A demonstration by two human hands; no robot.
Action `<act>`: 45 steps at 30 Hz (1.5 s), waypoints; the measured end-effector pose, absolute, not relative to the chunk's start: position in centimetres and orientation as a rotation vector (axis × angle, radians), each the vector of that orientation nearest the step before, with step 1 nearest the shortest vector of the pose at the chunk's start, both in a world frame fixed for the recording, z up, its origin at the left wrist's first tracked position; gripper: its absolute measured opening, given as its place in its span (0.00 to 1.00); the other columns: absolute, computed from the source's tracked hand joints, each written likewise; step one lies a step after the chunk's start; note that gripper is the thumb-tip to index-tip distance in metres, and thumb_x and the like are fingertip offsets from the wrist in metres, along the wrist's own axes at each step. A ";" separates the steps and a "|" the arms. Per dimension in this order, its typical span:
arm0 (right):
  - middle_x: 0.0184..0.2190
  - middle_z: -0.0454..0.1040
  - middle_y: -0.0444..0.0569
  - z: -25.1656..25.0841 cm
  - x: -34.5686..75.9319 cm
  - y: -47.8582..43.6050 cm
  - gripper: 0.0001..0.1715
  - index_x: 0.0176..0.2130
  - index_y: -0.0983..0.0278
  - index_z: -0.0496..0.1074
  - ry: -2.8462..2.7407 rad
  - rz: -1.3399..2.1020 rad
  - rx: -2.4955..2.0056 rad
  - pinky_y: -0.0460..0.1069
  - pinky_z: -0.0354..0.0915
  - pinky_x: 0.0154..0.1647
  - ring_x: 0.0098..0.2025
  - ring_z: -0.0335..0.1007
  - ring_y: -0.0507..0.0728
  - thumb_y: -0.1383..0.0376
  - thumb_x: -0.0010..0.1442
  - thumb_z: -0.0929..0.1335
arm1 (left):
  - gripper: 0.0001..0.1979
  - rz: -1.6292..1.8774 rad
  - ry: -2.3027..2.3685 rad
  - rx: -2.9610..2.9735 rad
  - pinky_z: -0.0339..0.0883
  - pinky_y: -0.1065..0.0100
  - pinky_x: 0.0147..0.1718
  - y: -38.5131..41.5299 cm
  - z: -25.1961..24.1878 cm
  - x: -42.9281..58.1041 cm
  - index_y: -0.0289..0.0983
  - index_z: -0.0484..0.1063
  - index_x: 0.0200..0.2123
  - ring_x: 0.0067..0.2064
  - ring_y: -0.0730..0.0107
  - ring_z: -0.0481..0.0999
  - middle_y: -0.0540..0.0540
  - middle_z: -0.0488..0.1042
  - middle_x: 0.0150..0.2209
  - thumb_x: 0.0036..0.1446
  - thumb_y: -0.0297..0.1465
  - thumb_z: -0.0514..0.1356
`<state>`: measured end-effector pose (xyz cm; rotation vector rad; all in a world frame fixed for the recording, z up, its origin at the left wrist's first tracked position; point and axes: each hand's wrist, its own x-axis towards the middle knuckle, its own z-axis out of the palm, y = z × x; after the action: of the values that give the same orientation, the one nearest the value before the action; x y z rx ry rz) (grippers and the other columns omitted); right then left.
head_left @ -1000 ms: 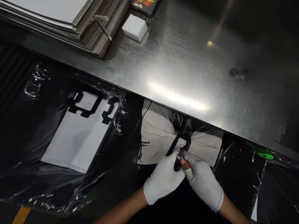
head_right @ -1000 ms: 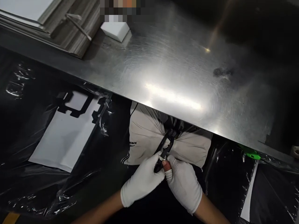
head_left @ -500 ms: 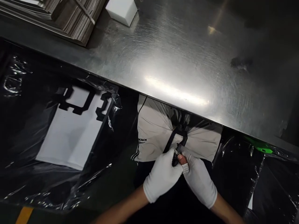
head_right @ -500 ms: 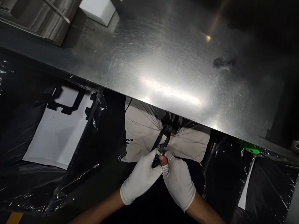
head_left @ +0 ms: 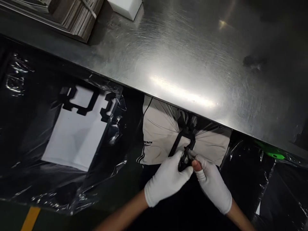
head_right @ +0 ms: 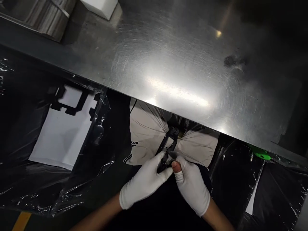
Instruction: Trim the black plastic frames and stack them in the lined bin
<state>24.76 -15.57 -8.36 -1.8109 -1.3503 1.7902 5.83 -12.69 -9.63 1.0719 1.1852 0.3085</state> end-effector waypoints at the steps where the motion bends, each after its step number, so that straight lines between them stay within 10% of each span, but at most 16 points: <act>1: 0.29 0.67 0.40 -8.3 25.3 -15.8 0.28 0.33 0.59 0.63 -1.336 1.774 -1.807 0.46 0.63 0.37 0.31 0.63 0.52 0.45 0.79 0.60 | 0.10 0.297 1.114 1.049 0.73 0.59 0.47 -12.4 -9.5 5.3 0.40 0.69 0.43 0.44 0.56 0.80 0.43 0.79 0.40 0.66 0.40 0.60; 21: 0.29 0.74 0.45 -7.4 25.9 -18.1 0.37 0.38 0.58 0.66 -1.769 1.836 -2.099 0.50 0.55 0.33 0.29 0.69 0.57 0.36 0.77 0.50 | 0.14 0.048 1.544 2.135 0.70 0.58 0.28 -14.9 -10.0 7.2 0.38 0.74 0.31 0.23 0.53 0.79 0.46 0.76 0.20 0.57 0.42 0.68; 45: 0.26 0.77 0.48 -8.2 24.8 -18.4 0.39 0.37 0.58 0.68 -1.671 1.772 -2.222 0.49 0.55 0.28 0.26 0.69 0.57 0.36 0.76 0.49 | 0.16 0.177 1.583 2.357 0.63 0.55 0.23 -15.3 -10.6 7.6 0.40 0.71 0.21 0.19 0.55 0.75 0.47 0.70 0.17 0.58 0.40 0.64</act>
<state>24.82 -18.41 -8.16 -2.2224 -1.6709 1.7716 7.56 -15.30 -10.65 2.3566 1.5834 0.1769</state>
